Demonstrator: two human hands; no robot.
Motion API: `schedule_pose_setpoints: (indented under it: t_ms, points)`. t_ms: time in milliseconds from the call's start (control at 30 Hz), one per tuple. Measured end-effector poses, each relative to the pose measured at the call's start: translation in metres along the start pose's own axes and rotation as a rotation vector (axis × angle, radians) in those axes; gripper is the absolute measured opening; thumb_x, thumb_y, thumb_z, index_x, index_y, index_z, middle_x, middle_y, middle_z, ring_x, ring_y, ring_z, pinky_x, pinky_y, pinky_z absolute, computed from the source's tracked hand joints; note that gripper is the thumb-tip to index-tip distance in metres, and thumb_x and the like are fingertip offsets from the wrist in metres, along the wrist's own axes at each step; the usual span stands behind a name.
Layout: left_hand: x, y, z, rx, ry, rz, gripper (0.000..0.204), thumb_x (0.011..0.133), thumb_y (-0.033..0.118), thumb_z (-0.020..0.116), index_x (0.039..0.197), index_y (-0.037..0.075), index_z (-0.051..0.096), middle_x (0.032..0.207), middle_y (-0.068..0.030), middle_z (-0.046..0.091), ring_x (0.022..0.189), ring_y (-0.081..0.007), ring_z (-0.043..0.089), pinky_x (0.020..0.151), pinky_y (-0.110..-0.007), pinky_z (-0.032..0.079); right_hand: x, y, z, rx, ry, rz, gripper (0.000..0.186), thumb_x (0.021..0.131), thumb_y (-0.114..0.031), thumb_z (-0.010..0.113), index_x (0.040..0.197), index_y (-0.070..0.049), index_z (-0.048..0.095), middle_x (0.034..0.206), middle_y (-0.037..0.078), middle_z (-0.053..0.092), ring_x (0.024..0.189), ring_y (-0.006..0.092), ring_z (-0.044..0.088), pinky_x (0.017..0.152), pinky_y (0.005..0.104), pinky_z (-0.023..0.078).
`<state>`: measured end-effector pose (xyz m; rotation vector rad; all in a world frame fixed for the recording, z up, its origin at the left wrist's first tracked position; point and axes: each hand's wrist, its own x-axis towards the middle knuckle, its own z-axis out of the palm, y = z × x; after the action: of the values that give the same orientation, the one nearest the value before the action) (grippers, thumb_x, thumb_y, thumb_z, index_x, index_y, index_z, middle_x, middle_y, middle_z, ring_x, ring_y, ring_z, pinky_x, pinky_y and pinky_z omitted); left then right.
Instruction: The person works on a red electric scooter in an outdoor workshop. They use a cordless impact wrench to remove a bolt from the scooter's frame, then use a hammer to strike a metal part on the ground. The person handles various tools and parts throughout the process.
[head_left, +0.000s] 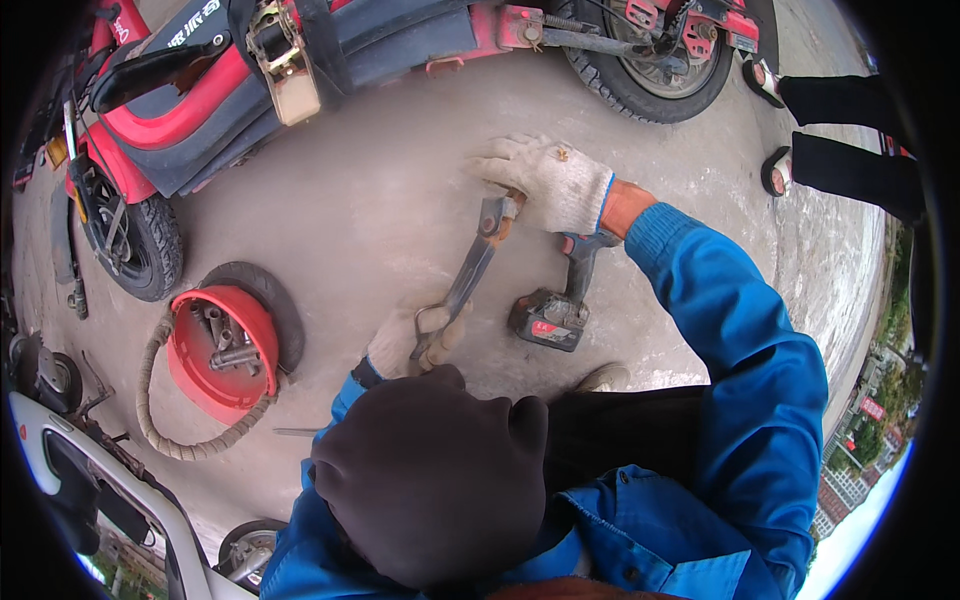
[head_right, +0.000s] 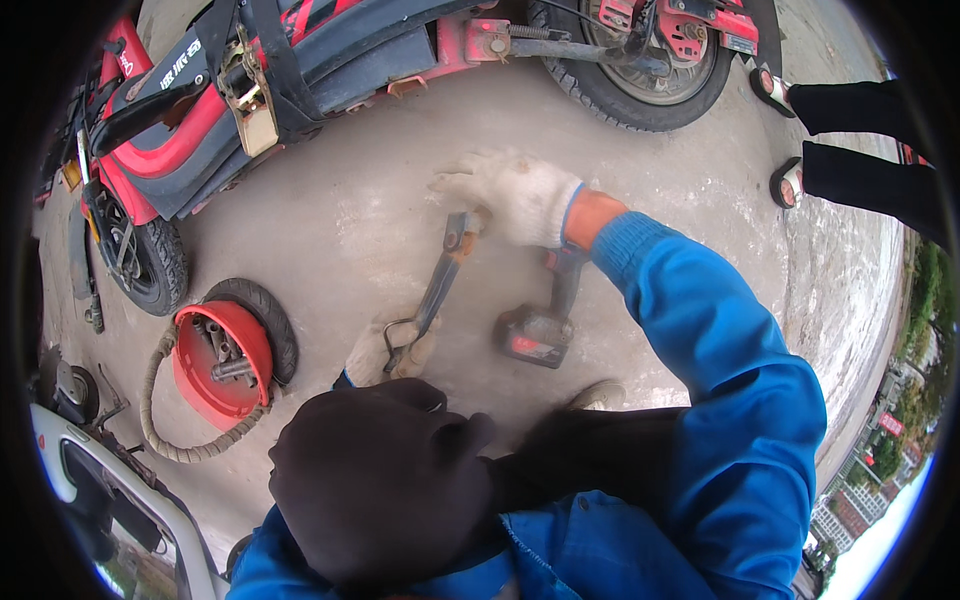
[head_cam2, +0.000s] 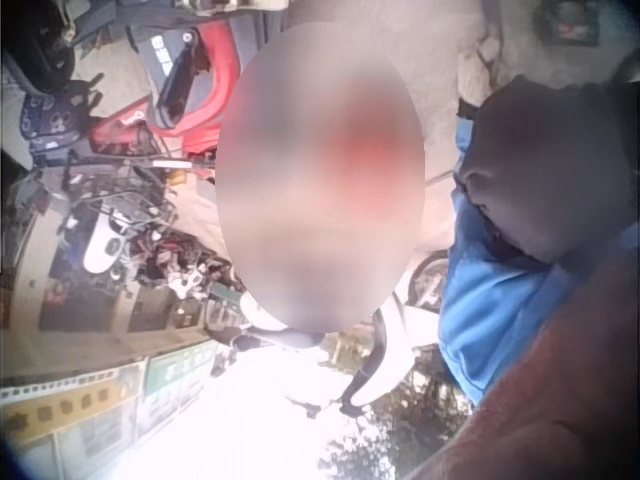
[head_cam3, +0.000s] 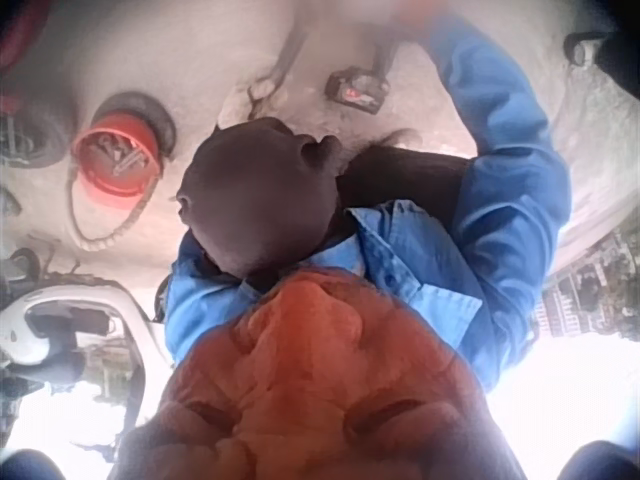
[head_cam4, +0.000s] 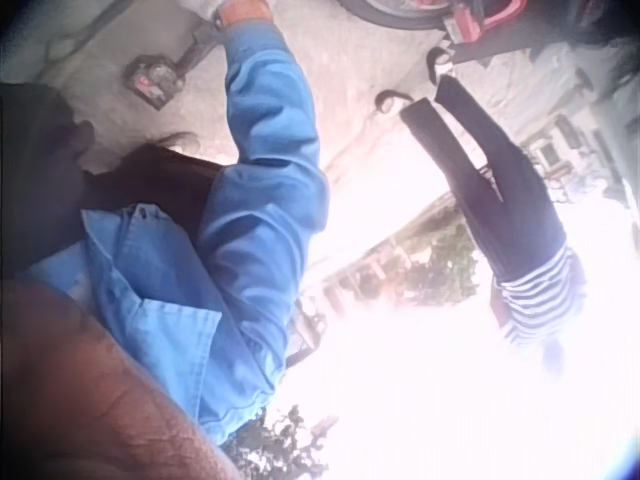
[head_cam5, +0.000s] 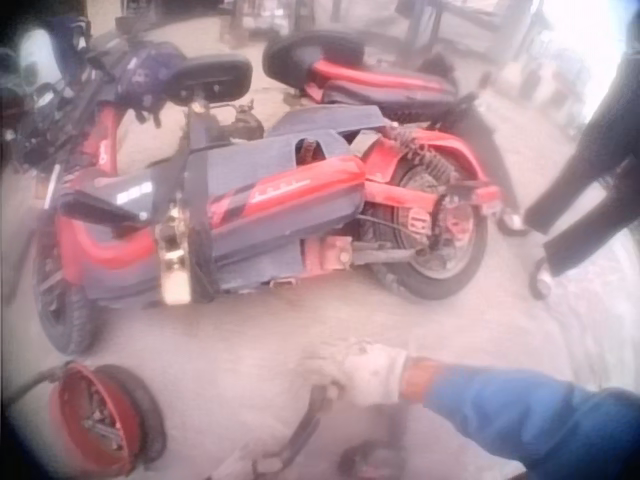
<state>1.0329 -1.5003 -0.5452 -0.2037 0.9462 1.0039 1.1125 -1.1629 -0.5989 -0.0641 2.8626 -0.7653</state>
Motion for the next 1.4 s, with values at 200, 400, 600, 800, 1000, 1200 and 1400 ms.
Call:
schedule_pose_setpoints:
  t_ms: [200, 400, 600, 800, 1000, 1200, 1400]
  points:
    - [-0.065, 0.0, 0.038, 0.324, -0.555, -0.019, 0.031, 0.11, 0.021, 0.064, 0.132, 0.001, 0.071, 0.105, -0.0084, 0.077, 0.083, -0.0148, 0.074, 0.065, -0.026, 0.057, 0.001, -0.024, -0.029, 0.155, -0.366, 0.317, 0.052, 0.091, -0.025, 0.078, 0.14, -0.014, 0.072, 0.118, 0.016, 0.082, 0.11, 0.0375, 0.079, 0.097, 0.0466, 0.063]
    - [0.093, -0.019, -0.033, -0.436, 0.243, 0.049, 0.034, 0.115, 0.024, 0.057, 0.136, 0.003, 0.074, 0.11, -0.0102, 0.081, 0.089, -0.0168, 0.075, 0.072, -0.03, 0.059, 0.0, -0.012, -0.023, -0.124, -0.358, 0.408, 0.045, 0.09, -0.026, 0.082, 0.132, -0.014, 0.073, 0.113, 0.018, 0.081, 0.103, 0.0396, 0.079, 0.092, 0.051, 0.062]
    - [0.114, -0.063, -0.097, 0.646, 0.17, 0.529, 0.044, 0.106, 0.036, 0.073, 0.135, 0.004, 0.074, 0.097, -0.0067, 0.079, 0.08, -0.0182, 0.071, 0.073, -0.034, 0.059, 0.002, 0.014, 0.028, -0.118, -0.163, 0.219, 0.038, 0.082, -0.026, 0.092, 0.116, -0.014, 0.078, 0.108, 0.017, 0.079, 0.106, 0.0426, 0.075, 0.094, 0.0545, 0.058]
    - [0.044, -0.006, -0.054, 0.51, 0.485, 0.466, 0.038, 0.104, 0.034, 0.077, 0.129, 0.007, 0.077, 0.102, -0.0135, 0.077, 0.093, -0.0186, 0.071, 0.086, -0.036, 0.057, 0.045, 0.029, 0.042, -0.107, -0.176, 0.054, 0.053, 0.077, -0.023, 0.093, 0.127, -0.011, 0.077, 0.118, 0.018, 0.077, 0.113, 0.042, 0.072, 0.099, 0.0532, 0.056]
    - [0.028, -0.019, -0.081, 0.984, 1.004, 0.452, 0.031, 0.106, 0.032, 0.069, 0.128, 0.01, 0.075, 0.124, -0.0203, 0.071, 0.114, -0.0375, 0.071, 0.097, -0.049, 0.058, 0.105, -0.013, 0.027, -0.15, -0.179, -0.009, 0.092, 0.077, -0.035, 0.093, 0.157, -0.004, 0.059, 0.166, 0.021, 0.052, 0.155, 0.043, 0.045, 0.128, 0.0554, 0.036]
    - [0.063, -0.024, -0.106, 1.192, 1.174, 0.443, 0.029, 0.1, 0.03, 0.074, 0.121, 0.011, 0.068, 0.127, -0.0194, 0.064, 0.118, -0.0437, 0.065, 0.095, -0.056, 0.057, 0.08, 0.039, 0.052, -0.227, -0.148, 0.011, 0.103, 0.082, -0.043, 0.089, 0.165, 0.003, 0.048, 0.175, 0.024, 0.041, 0.167, 0.046, 0.029, 0.135, 0.0611, 0.024]
    - [0.076, -0.041, -0.101, 1.198, 1.171, 0.519, 0.038, 0.095, 0.03, 0.079, 0.126, 0.011, 0.069, 0.125, -0.018, 0.064, 0.116, -0.0426, 0.065, 0.093, -0.056, 0.058, 0.077, 0.049, 0.054, -0.206, -0.124, -0.052, 0.099, 0.085, -0.042, 0.087, 0.165, 0.001, 0.047, 0.176, 0.026, 0.039, 0.164, 0.0478, 0.034, 0.133, 0.0622, 0.029]
